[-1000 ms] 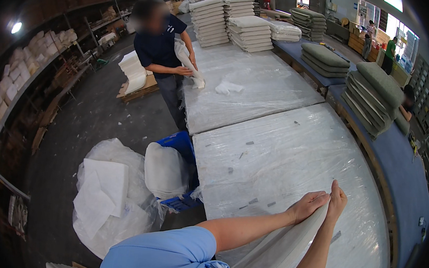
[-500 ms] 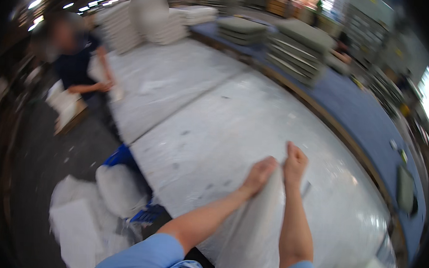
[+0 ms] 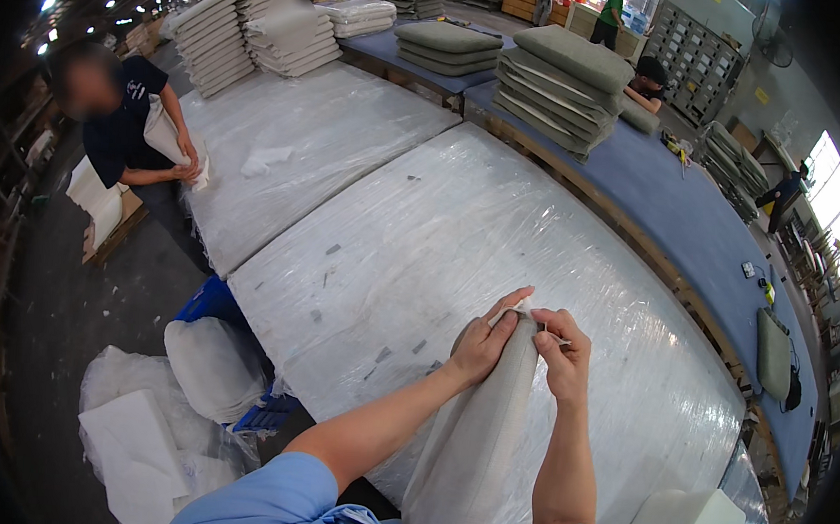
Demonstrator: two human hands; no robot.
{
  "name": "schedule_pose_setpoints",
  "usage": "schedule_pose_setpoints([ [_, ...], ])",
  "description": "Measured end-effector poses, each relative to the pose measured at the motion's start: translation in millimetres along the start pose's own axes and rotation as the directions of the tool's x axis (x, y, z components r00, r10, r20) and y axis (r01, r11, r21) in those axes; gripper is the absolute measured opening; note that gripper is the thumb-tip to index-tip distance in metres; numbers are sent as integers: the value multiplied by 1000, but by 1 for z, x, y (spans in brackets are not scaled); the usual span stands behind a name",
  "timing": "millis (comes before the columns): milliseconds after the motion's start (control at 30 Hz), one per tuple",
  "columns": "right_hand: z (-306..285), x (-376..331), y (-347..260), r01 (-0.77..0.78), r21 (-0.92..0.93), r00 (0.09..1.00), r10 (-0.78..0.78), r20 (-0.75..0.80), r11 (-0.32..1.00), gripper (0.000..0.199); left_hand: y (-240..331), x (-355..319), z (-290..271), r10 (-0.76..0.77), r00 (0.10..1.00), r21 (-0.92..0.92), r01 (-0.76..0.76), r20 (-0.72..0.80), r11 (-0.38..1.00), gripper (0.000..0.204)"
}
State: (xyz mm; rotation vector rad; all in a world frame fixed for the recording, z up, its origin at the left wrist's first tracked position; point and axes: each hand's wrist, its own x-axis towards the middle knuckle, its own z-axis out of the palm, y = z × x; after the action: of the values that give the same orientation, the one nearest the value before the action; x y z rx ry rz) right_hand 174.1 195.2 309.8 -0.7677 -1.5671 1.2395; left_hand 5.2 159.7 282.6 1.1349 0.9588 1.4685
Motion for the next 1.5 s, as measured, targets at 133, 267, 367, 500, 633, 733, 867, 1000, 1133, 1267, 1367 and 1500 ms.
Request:
schedule_pose_setpoints([
  [133, 2, 3, 4, 84, -209, 996, -82, 21, 974, 18, 10, 0, -13, 422, 905, 518, -333, -60, 788, 42],
  [267, 9, 14, -9, 267, -342, 961, -276, 23, 901, 14, 19, 10, -24, 410, 911, 567, -364, 51, 739, 30],
  [367, 13, 20, -5, 249, -300, 968, -247, 45, 921, 15, 23, 7, -28, 218, 972, 388, -235, 87, 891, 28],
  [500, 20, 25, 5, 112, -233, 993, -100, 62, 966, 20, 20, 6, -42, 224, 971, 384, -238, 82, 892, 31],
  [633, 23, 21, 18, 81, -130, 996, -86, -29, 988, 24, 15, 6, -39, 230, 972, 385, -228, 39, 895, 29],
  [733, 27, 17, 26, 10, 14, 997, -9, -72, 1000, 26, 10, 5, -37, 276, 961, 417, -239, -29, 877, 25],
  [867, 22, 12, 48, -35, 159, 992, 54, -113, 987, 27, 8, 6, -35, 269, 962, 380, -234, -42, 895, 21],
  [1000, 24, 8, 46, -34, 230, 994, 57, -95, 973, 27, 7, 6, -42, 226, 974, 305, -219, 12, 927, 22],
  [1133, 21, 3, 48, -39, 288, 995, 62, -74, 957, 30, 4, 9, -40, 163, 986, 203, -168, 42, 965, 21],
  [1267, 24, 1, 43, -69, 314, 991, 100, -85, 947, 32, 0, 11, -40, 206, 977, 215, -212, 51, 953, 21],
  [1367, 25, 3, 43, -63, 315, 995, 86, -59, 947, 33, -1, 14, -41, 289, 957, 218, -289, 30, 932, 21],
  [1500, 30, 2, 43, -53, 307, 989, 92, -114, 950, 34, -4, 1, -35, 381, 922, 413, -322, -67, 852, 21],
])
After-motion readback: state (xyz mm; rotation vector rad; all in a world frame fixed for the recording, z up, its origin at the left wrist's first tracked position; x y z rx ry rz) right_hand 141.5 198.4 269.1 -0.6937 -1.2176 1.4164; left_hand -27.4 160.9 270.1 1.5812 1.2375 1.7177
